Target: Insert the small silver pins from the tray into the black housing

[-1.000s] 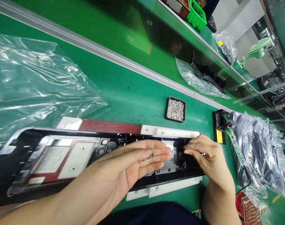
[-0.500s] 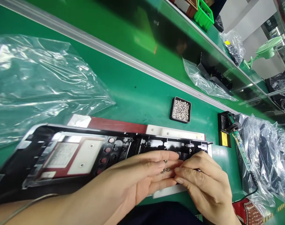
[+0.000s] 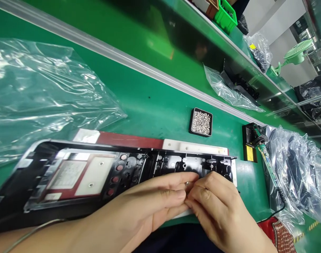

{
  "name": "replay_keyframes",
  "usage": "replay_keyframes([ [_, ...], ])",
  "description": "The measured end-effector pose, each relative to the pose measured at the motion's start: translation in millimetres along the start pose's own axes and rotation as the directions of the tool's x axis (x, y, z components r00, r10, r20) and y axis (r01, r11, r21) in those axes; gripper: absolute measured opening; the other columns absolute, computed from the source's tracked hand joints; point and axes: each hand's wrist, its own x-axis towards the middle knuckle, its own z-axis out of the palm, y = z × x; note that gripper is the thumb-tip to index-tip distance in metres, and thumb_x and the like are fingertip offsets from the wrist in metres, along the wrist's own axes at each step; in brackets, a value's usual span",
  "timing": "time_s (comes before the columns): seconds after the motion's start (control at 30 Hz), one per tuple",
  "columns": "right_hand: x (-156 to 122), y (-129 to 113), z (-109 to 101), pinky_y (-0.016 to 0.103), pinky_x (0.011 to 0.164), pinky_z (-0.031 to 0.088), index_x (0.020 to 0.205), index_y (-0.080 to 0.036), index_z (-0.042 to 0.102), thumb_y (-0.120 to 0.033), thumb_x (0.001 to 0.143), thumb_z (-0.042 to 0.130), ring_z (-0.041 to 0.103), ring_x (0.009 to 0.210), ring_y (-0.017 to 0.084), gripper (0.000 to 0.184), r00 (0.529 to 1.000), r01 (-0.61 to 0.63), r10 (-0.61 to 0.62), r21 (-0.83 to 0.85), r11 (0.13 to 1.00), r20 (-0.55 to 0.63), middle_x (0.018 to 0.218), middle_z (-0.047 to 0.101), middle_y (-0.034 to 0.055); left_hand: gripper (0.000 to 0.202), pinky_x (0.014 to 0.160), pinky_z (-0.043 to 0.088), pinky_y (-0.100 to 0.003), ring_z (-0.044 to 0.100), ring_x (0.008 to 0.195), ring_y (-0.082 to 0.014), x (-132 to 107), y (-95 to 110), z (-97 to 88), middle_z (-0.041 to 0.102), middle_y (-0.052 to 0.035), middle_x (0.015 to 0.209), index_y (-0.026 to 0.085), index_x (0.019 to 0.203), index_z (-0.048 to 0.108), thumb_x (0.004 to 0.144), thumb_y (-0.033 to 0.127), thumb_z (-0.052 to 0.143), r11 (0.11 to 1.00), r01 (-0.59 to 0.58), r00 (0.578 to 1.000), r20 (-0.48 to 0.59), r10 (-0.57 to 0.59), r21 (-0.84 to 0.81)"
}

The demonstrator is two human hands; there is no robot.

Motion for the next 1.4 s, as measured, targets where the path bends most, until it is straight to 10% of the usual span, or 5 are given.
replay_keyframes([
  [0.73,0.8,-3.2,4.3,0.032,0.079,0.045,0.113,-0.013,0.058,-0.014,0.123,0.039,0.054,0.089,0.024,0.022,0.997,-0.035,0.045,0.138,0.990,-0.068,0.105,0.056,0.0074,0.045,0.108,0.055,-0.030,0.062,0.129,-0.0266,2.6,4.1,5.3,0.074,-0.0016,0.121,0.027,0.118,0.074,0.076,0.041,0.084,0.999,-0.044,0.990,0.131,0.042,0.012],
  [1.17,-7.7,-1.1,2.7,0.029,0.076,0.044,0.109,-0.014,0.052,-0.027,0.129,0.032,0.053,0.085,0.021,0.031,0.995,-0.057,0.061,0.057,0.997,-0.082,0.104,0.055,0.0056,0.063,0.108,0.057,-0.033,0.054,0.138,-0.0344,1.9,0.1,1.7,0.072,-0.0063,0.129,0.023,0.118,0.074,0.063,0.048,0.092,0.999,-0.002,1.000,-0.001,0.002,0.043],
  [1.4,-31.4,19.2,-10.1,0.030,0.086,0.043,0.119,-0.014,0.058,-0.004,0.117,0.046,0.054,0.094,0.020,0.016,0.977,-0.089,0.084,-0.017,0.996,-0.195,0.111,0.054,0.0055,0.063,0.111,0.054,-0.030,0.055,0.138,-0.0306,2.6,-1.3,-2.4,0.068,-0.0092,0.135,0.022,0.128,0.068,0.073,0.047,0.086,0.999,-0.021,0.998,0.065,0.019,0.036],
])
